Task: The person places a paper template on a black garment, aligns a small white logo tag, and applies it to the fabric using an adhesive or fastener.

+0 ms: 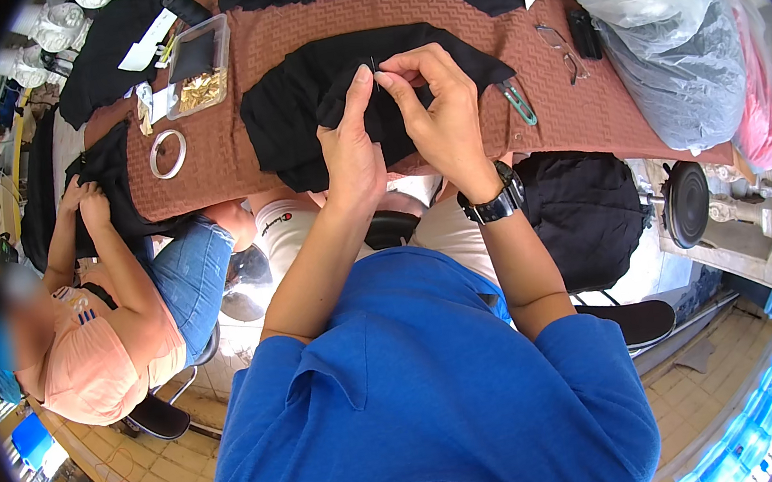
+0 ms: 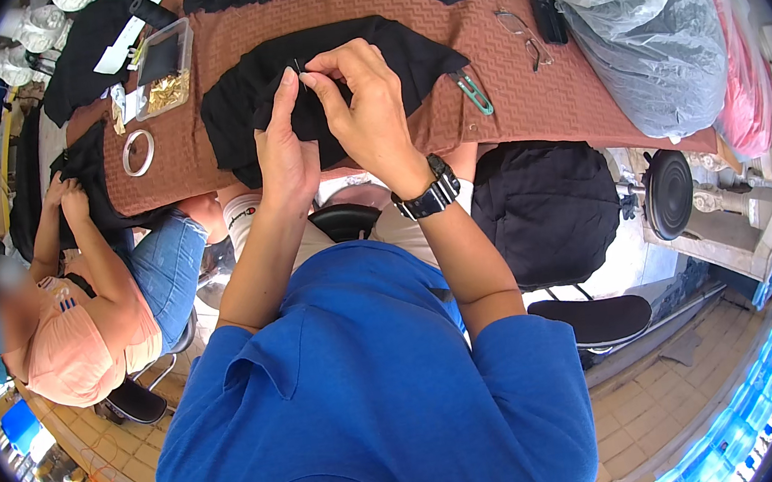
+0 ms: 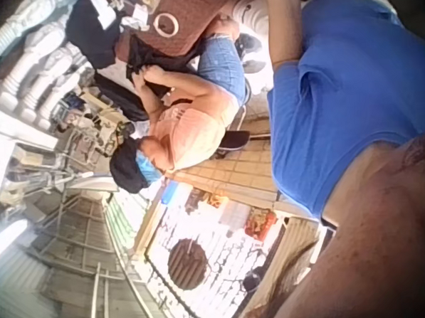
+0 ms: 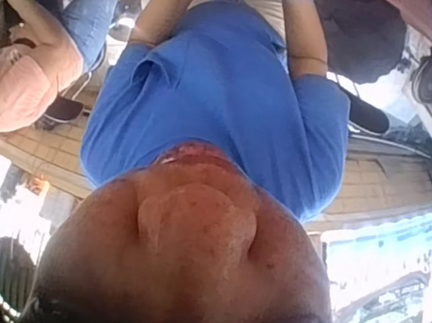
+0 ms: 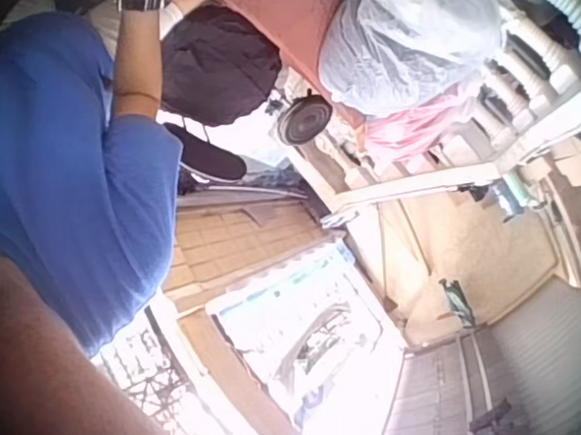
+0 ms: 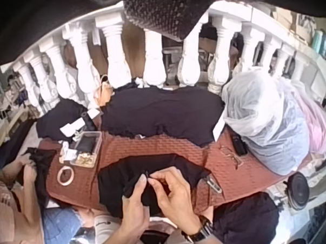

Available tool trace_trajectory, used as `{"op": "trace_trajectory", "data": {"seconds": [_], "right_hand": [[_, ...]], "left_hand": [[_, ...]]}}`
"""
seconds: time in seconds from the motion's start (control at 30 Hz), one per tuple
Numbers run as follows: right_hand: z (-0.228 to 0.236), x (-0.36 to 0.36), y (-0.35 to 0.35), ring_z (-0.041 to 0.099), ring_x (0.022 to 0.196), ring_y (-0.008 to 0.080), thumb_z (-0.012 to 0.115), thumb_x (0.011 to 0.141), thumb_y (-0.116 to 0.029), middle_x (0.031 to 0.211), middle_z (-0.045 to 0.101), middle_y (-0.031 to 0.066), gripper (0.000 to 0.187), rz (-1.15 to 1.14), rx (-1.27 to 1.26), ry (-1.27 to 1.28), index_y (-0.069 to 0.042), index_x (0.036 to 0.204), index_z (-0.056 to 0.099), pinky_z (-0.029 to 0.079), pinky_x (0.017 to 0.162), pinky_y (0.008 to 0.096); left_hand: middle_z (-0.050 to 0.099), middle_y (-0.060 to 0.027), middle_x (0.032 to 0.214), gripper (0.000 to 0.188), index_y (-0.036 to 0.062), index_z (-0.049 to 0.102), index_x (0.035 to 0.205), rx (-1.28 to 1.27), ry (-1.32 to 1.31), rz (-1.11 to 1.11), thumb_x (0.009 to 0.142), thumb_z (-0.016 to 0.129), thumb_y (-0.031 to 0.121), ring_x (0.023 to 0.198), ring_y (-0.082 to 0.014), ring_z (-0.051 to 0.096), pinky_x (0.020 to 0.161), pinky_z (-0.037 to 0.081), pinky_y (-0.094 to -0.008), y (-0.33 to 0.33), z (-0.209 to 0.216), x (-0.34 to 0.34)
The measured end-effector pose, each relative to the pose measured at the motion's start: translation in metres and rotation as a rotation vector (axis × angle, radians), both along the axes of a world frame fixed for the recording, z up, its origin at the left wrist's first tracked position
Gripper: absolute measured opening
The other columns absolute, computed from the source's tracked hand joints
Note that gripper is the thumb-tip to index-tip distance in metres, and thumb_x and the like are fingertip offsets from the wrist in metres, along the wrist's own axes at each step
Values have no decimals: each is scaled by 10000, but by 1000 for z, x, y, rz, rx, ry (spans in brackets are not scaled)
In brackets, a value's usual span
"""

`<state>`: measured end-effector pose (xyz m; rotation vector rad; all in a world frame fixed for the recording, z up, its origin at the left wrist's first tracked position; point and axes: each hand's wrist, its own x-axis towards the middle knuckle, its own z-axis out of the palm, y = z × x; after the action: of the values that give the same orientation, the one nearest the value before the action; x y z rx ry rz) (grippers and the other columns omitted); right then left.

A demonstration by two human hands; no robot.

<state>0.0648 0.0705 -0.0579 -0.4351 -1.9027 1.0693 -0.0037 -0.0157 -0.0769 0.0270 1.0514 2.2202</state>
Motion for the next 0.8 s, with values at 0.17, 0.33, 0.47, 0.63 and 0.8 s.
{"op": "trace_trajectory", "data": {"seconds": [0.17, 0.33, 0.47, 0.63, 0.8], "right_hand": [[-4, 3, 10, 605, 762, 148, 702, 934, -80, 859, 647, 52, 95, 163, -294, -75, 4, 921, 660, 482, 680, 279], [-4, 8, 30, 567, 819, 66, 692, 972, -136, 869, 642, 8, 132, 371, -503, -109, -11, 980, 651, 465, 719, 247], [-2, 7, 35, 580, 810, 70, 690, 969, -125, 858, 652, 15, 130, 225, -428, -38, -2, 982, 648, 481, 729, 244], [13, 21, 20, 598, 720, 74, 706, 937, -87, 813, 679, 24, 95, 138, -355, -153, 2, 947, 675, 498, 659, 245], [0, 16, 2, 632, 731, 89, 724, 924, -96, 825, 718, 64, 128, 86, -420, -210, 25, 969, 719, 503, 664, 255]], "left_hand": [[726, -29, 1101, 183, 44, 741, 1103, -37, 30, 17, 950, 738, 144, 1029, -89, 648, 923, 501, -256, 0, 2, 1], [727, -36, 1102, 182, 41, 741, 1099, -15, 56, -10, 943, 745, 134, 1035, -90, 647, 936, 504, -259, -1, -3, 0], [730, -36, 1097, 202, 39, 742, 1100, -35, 20, 3, 932, 760, 149, 1016, -93, 657, 927, 514, -262, -1, 6, 4], [737, -28, 1080, 216, 44, 744, 1093, -1, -28, 24, 920, 776, 169, 991, -91, 668, 891, 524, -260, -1, 1, -1], [732, -11, 1057, 182, 64, 735, 1089, -12, 3, -6, 944, 747, 174, 972, -89, 675, 869, 531, -269, -1, -2, -3]]}}
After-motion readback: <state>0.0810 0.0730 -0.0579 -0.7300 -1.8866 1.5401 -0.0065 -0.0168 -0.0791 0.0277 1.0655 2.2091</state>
